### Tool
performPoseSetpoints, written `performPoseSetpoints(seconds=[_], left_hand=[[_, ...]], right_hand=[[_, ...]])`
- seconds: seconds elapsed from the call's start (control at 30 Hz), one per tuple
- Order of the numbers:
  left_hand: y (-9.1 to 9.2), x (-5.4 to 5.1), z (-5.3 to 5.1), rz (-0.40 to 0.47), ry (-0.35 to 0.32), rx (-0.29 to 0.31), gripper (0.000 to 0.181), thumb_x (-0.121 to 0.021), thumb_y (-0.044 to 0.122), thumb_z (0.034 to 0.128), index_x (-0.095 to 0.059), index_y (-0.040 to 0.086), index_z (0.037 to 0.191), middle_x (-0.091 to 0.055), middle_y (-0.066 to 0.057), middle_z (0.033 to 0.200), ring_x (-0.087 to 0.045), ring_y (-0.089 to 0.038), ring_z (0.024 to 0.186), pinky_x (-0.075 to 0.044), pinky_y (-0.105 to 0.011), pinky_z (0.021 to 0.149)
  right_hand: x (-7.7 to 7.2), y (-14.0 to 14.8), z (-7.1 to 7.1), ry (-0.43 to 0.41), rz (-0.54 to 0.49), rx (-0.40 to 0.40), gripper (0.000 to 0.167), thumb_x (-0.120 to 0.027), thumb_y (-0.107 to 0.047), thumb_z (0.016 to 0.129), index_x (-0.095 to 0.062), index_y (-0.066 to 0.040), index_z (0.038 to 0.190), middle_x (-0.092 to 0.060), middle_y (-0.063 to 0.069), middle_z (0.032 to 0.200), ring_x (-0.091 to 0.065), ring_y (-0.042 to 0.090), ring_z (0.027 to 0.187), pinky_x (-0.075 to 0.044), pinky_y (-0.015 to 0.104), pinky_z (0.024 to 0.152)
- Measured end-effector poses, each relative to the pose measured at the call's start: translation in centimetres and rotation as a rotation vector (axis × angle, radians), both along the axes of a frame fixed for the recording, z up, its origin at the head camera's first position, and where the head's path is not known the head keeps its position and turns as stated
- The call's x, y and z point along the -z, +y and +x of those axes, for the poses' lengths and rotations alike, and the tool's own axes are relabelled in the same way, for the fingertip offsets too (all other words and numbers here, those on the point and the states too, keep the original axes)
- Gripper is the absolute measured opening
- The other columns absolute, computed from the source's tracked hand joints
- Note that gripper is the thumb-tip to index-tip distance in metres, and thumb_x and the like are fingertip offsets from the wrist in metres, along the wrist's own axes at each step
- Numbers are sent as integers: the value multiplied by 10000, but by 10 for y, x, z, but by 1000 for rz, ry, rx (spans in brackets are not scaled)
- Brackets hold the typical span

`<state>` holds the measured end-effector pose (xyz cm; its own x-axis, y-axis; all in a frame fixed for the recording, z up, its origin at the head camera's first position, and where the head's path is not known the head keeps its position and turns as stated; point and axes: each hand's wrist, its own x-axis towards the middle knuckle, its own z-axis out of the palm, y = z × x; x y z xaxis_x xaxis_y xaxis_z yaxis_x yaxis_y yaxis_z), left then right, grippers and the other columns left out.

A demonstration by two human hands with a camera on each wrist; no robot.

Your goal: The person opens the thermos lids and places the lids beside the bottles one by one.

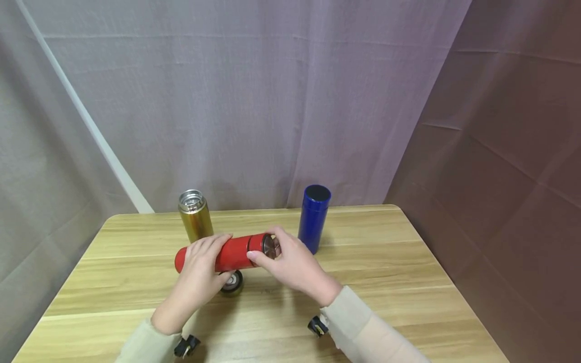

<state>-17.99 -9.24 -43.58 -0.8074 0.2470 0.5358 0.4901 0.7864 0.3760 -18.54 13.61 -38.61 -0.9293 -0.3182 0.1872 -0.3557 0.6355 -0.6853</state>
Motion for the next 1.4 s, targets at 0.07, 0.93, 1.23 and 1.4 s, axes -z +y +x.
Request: performPoseSetpoints(seconds=[0.07,0.93,1.23,1.4], left_hand=[[0,1,0,2,-3,-1,770,-890,143,630,-549,110,1319,-581,-59,1261,-485,-293,1151,-311,-470,1008],[0,0,3,25,-9,2,779,-881,127,638,-542,114,1339,-576,-63,1256,-480,-283,1149,-307,-463,1013],[0,0,3,19,-3,4,783,-883,114,631,-547,110,1338,-573,-58,1251,-480,-283,1146,-303,-460,1015],[-1,1,3,26,-22,-3,781,-878,125,637,-543,116,1342,-574,-61,1257,-474,-279,1153,-304,-470,1014]], right_hand=[[1,1,0,18,-10,-33,621,-667,-624,801,-534,-233,1265,-618,-101,931,-595,100,796,-534,311,646],[0,0,1,81,-30,-2,727,-647,-619,821,-427,-244,1404,-573,-37,1189,-594,124,927,-528,325,743],[1,2,0,-13,-25,10,647,-627,-594,853,-478,-209,1351,-643,-57,991,-618,87,759,-528,298,664],[1,5,0,99,-23,-116,664,-702,-460,857,-417,-205,1399,-591,-43,1145,-604,87,876,-540,298,733]])
